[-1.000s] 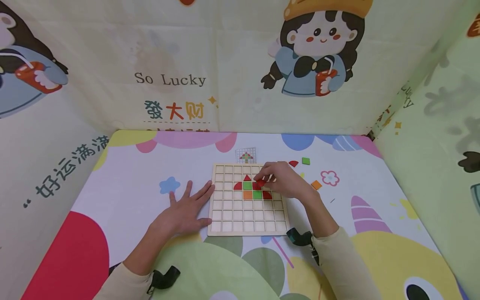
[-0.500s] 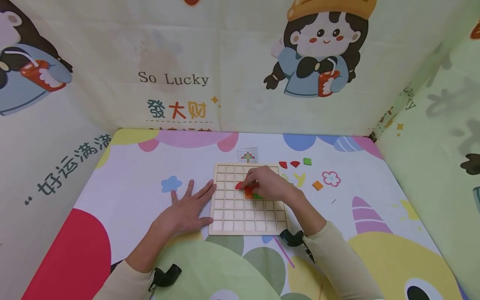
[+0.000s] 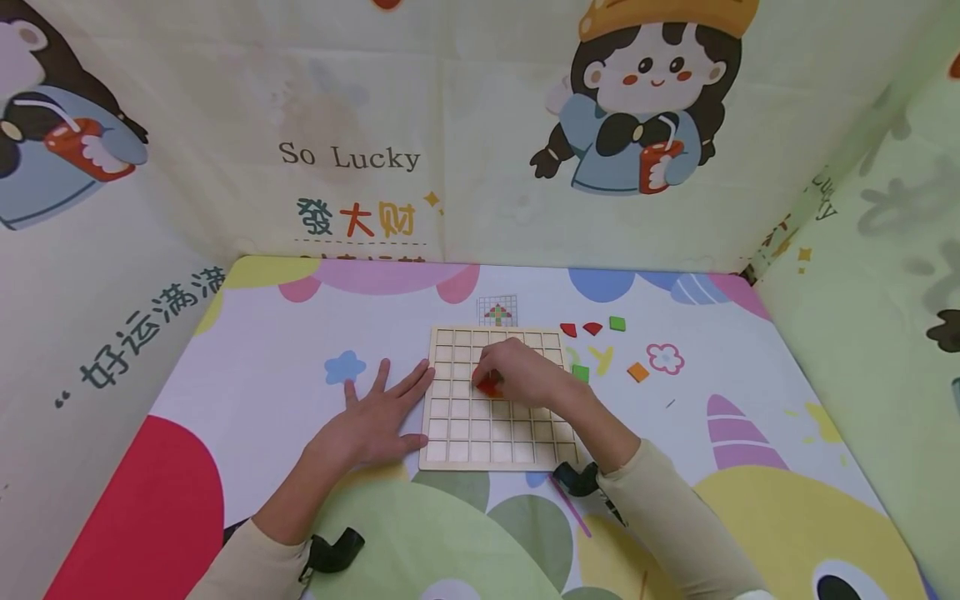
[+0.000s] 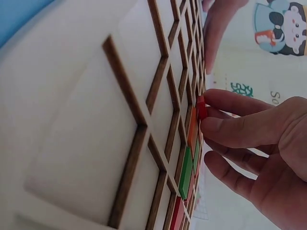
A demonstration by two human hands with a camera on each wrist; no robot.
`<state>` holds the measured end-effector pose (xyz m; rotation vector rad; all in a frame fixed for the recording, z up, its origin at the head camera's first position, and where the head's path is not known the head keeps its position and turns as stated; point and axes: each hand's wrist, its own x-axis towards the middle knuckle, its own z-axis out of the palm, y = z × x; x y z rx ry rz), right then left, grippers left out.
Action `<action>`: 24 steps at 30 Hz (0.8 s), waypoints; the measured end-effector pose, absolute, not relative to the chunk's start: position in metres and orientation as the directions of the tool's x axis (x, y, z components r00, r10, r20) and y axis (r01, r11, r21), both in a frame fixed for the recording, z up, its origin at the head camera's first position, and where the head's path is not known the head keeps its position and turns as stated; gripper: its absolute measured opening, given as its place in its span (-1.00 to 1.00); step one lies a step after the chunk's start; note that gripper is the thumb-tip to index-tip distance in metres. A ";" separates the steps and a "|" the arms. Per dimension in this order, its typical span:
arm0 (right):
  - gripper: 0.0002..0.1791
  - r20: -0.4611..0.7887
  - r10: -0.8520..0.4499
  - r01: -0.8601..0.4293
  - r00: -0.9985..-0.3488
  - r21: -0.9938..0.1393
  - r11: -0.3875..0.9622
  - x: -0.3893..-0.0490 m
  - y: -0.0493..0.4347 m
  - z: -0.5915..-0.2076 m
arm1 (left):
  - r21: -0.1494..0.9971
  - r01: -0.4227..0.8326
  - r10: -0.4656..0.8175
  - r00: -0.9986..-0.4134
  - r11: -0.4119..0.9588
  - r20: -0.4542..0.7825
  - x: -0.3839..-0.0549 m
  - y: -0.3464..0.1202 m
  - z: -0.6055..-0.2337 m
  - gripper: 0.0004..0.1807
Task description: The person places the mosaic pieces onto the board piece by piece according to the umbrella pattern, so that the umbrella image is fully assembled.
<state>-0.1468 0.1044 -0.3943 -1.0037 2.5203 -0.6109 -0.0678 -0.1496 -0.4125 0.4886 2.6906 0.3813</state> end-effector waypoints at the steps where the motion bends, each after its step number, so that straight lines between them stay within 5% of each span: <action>1: -0.72 -0.167 -0.711 -0.559 -0.683 -0.509 0.655 -0.146 0.103 -0.394 | 0.326 0.282 0.384 -0.868 0.903 -0.313 -0.068 -0.150 -0.412 0.01; 24: -0.77 -0.144 -0.739 -0.604 -0.658 -0.486 0.632 -0.145 0.098 -0.399 | 0.314 0.305 0.398 -0.869 0.899 -0.294 -0.068 -0.151 -0.414 0.01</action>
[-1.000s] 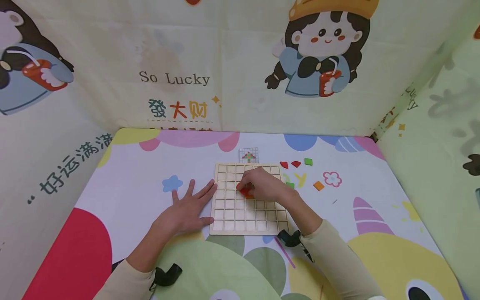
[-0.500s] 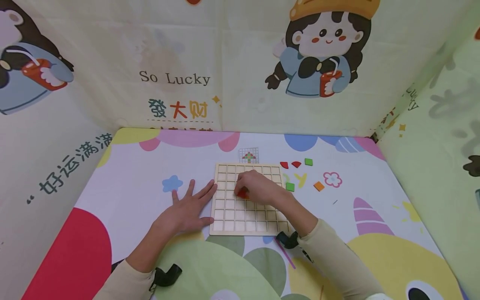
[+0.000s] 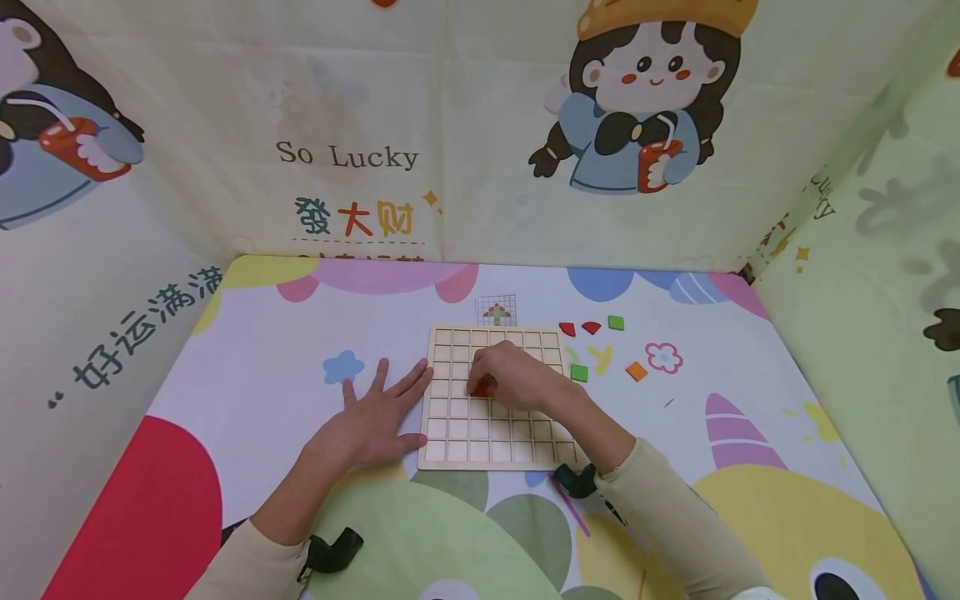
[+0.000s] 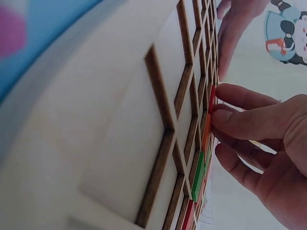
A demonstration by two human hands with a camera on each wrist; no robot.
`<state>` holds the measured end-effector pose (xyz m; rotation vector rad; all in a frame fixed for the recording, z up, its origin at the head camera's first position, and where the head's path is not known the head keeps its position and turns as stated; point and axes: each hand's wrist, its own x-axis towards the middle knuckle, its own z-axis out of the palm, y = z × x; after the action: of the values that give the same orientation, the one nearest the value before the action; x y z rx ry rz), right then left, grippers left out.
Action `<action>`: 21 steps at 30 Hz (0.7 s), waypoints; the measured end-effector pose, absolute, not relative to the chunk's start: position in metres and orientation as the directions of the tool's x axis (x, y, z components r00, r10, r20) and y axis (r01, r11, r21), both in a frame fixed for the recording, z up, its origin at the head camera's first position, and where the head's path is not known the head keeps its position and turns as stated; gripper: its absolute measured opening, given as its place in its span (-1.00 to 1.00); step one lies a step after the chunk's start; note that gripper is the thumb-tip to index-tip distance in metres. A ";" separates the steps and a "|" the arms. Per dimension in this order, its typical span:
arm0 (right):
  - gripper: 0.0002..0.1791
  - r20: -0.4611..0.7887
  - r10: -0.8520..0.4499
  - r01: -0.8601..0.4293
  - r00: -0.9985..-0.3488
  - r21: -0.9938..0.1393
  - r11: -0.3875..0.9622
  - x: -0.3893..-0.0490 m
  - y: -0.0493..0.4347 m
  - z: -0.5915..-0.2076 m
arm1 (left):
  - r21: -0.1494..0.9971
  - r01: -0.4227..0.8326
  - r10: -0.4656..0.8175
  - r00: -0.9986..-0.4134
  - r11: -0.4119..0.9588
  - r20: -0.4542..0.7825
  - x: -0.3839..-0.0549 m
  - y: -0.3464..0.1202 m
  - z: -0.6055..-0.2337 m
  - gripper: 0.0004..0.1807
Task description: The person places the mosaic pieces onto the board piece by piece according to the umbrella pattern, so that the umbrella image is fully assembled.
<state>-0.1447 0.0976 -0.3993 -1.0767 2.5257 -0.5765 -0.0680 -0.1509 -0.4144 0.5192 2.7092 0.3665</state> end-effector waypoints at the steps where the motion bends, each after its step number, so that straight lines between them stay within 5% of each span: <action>1: -0.77 -0.138 -0.742 -0.606 -0.657 -0.488 0.628 -0.145 0.098 -0.400 | 0.314 0.306 0.398 -0.869 0.899 -0.294 -0.068 -0.151 -0.415 0.01; 21: -0.76 -0.125 -0.721 -0.583 -0.682 -0.502 0.639 -0.142 0.104 -0.396 | 0.329 0.300 0.400 -0.867 0.895 -0.299 -0.068 -0.151 -0.414 0.01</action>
<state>-0.1417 0.1045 -0.3961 -1.0457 2.5477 -0.6188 -0.0679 -0.1509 -0.4136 0.5161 2.6986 0.3875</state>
